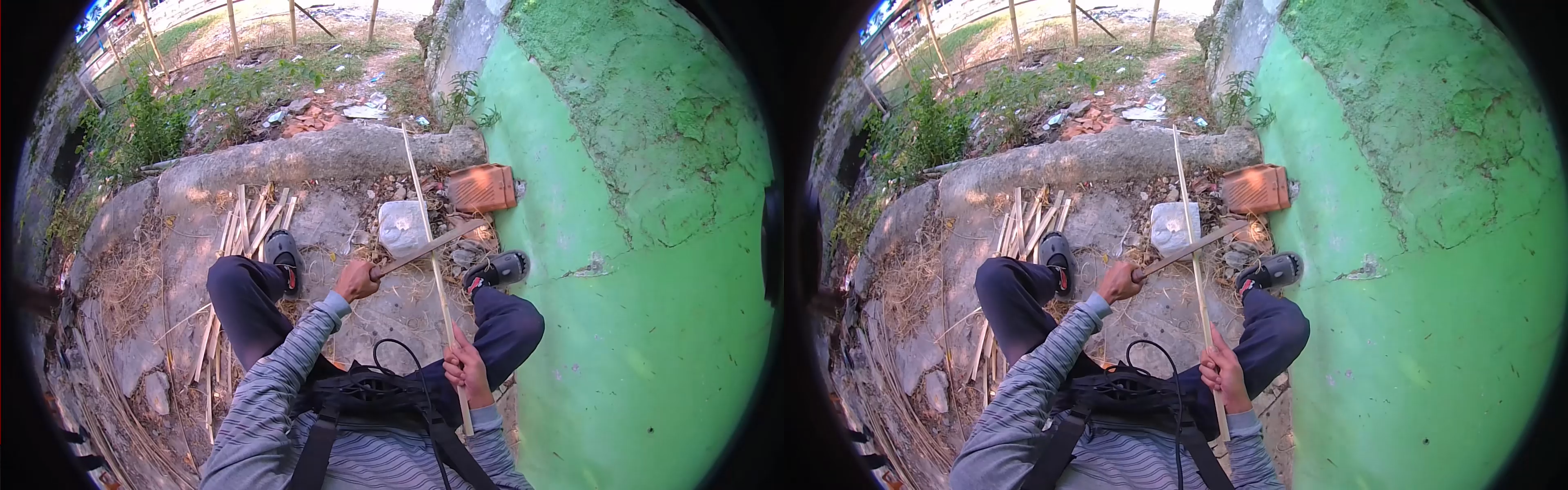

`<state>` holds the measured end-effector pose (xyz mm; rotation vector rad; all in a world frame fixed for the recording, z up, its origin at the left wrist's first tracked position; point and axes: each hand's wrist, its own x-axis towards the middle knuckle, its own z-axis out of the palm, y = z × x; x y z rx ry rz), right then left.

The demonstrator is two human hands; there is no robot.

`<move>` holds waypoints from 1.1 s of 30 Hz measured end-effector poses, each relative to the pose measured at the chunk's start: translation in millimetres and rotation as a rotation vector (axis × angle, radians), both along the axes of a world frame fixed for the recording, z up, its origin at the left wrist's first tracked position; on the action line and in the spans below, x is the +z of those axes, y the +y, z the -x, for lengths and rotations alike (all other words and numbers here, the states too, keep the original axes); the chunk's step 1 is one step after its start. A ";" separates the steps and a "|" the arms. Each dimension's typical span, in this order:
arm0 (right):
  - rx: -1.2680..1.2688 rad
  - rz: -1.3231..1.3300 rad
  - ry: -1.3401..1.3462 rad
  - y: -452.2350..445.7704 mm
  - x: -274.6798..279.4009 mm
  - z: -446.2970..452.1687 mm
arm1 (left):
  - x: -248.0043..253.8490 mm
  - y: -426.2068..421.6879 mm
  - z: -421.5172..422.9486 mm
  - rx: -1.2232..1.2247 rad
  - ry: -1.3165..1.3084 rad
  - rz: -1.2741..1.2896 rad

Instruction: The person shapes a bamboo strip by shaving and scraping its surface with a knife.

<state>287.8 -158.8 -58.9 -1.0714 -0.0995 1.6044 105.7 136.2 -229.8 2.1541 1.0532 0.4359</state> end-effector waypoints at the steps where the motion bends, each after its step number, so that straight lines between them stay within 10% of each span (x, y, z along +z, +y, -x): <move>1: -0.023 -0.003 -0.017 3.8 0.0 0.9 | 0.4 0.7 -1.0 0.029 0.019 0.023; 33: 0.144 0.117 -0.345 -58.5 81.7 16.9 | -52.1 40.0 47.4 0.548 0.054 0.527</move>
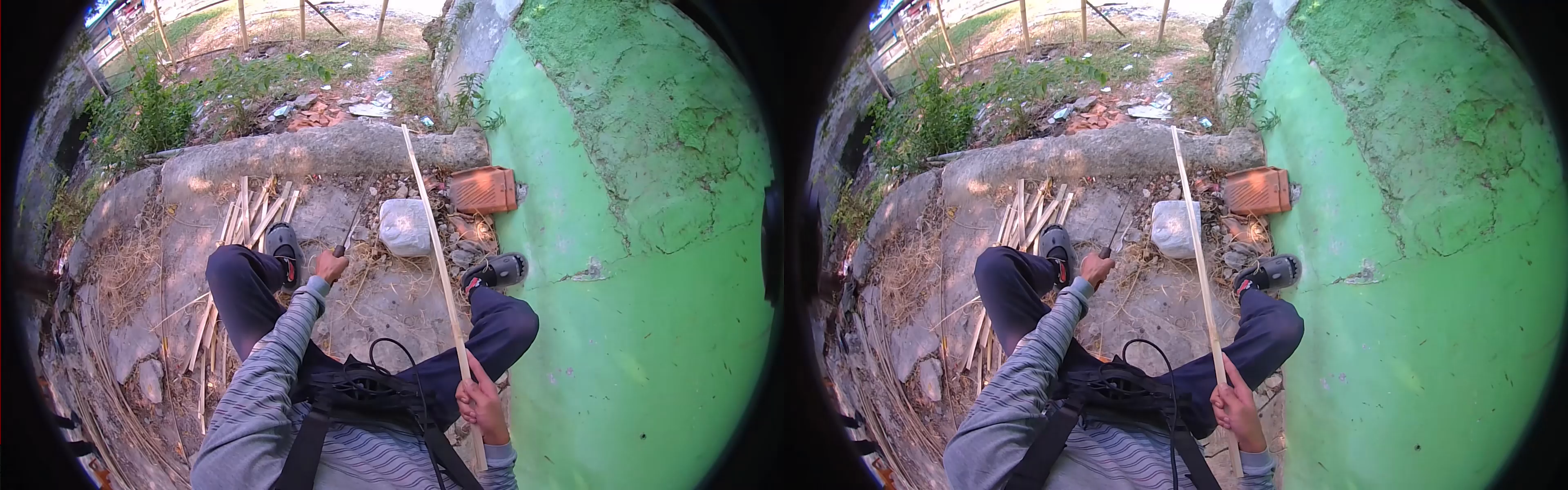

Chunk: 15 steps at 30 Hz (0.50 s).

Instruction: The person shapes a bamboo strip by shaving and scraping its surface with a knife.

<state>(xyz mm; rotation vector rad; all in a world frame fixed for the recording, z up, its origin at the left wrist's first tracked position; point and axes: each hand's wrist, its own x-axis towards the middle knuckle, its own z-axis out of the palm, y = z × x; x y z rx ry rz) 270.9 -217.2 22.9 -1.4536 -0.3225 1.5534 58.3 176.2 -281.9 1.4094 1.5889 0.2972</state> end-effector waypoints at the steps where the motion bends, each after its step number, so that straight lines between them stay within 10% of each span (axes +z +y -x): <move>1: 0.004 0.006 -0.152 1.9 -7.2 0.0 | 1.8 -2.4 -2.2 0.027 -0.070 0.011; 15: -0.102 -0.100 -0.233 40.5 -74.8 -12.2 | 87.1 -32.5 -26.9 -0.461 -0.187 -0.524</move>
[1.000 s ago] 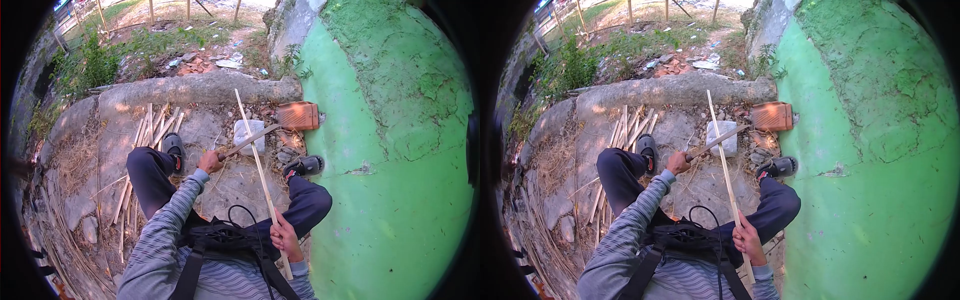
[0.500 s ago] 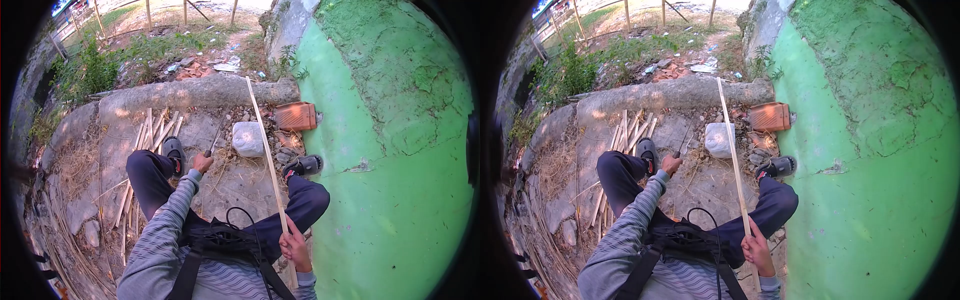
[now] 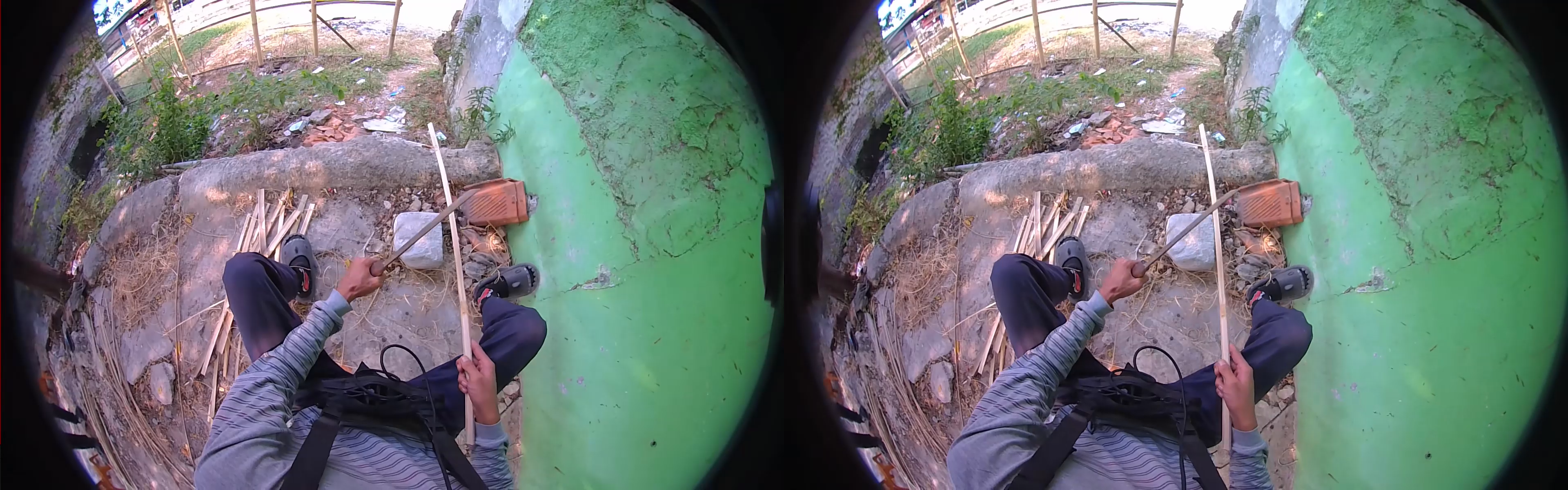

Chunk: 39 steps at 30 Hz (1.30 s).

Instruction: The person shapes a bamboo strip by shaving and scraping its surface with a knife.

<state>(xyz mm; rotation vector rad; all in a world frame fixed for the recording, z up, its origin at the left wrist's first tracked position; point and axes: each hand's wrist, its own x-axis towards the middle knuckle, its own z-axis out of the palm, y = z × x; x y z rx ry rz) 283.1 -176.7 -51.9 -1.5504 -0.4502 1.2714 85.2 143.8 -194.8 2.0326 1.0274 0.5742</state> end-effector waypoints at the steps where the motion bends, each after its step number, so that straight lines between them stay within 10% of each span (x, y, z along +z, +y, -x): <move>1: 0.000 -0.001 0.003 2.6 -0.2 1.2 | 4.4 -6.9 -1.4 0.007 -0.027 -0.014; 17: 0.132 0.015 -0.231 61.9 -71.9 -0.1 | -2.5 -29.3 2.6 0.014 0.049 -0.008; 32: 0.006 0.026 0.410 84.9 -110.7 -12.2 | -27.4 -11.9 7.2 0.128 0.091 0.131; 39: 0.084 -0.035 0.006 74.8 -64.5 -22.5 | -26.3 -13.2 0.8 0.082 0.108 0.177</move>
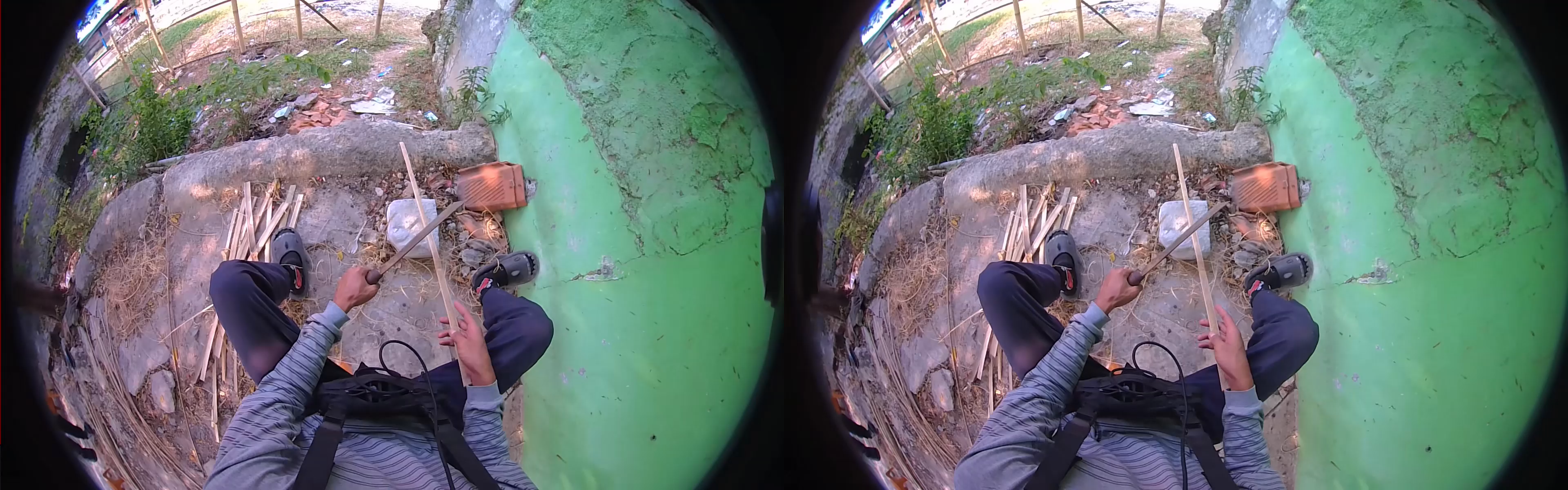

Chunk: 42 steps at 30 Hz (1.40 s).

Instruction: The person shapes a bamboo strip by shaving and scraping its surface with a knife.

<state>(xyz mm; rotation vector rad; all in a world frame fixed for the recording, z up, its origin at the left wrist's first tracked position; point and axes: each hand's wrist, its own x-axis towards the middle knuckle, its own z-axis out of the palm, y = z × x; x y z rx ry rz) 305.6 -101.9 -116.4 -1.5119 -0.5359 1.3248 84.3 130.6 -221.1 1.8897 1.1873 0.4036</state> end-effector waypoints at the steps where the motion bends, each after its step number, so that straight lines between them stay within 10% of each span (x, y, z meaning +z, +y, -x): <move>1: 0.042 -0.014 -0.134 -0.9 14.9 -4.9 | -1.8 -0.3 -2.1 -0.013 0.002 0.006; 9: 0.240 0.021 -0.877 13.6 91.2 -51.1 | -2.5 0.0 -17.0 0.010 0.029 -0.035; 13: 0.225 0.343 -0.771 28.6 156.3 -49.9 | 6.7 -3.5 -15.9 0.015 -0.061 -0.056; 17: 0.285 -0.190 -1.328 21.9 95.0 -105.6 | 14.2 -3.2 -16.1 0.014 -0.161 -0.083; 24: 0.481 0.009 -1.623 47.0 107.2 -94.9 | 11.8 -0.3 -9.5 0.010 -0.150 -0.063; 42: 0.335 0.148 -1.538 23.6 106.2 -127.4 | 8.6 -4.8 -17.0 -0.080 -0.122 -0.054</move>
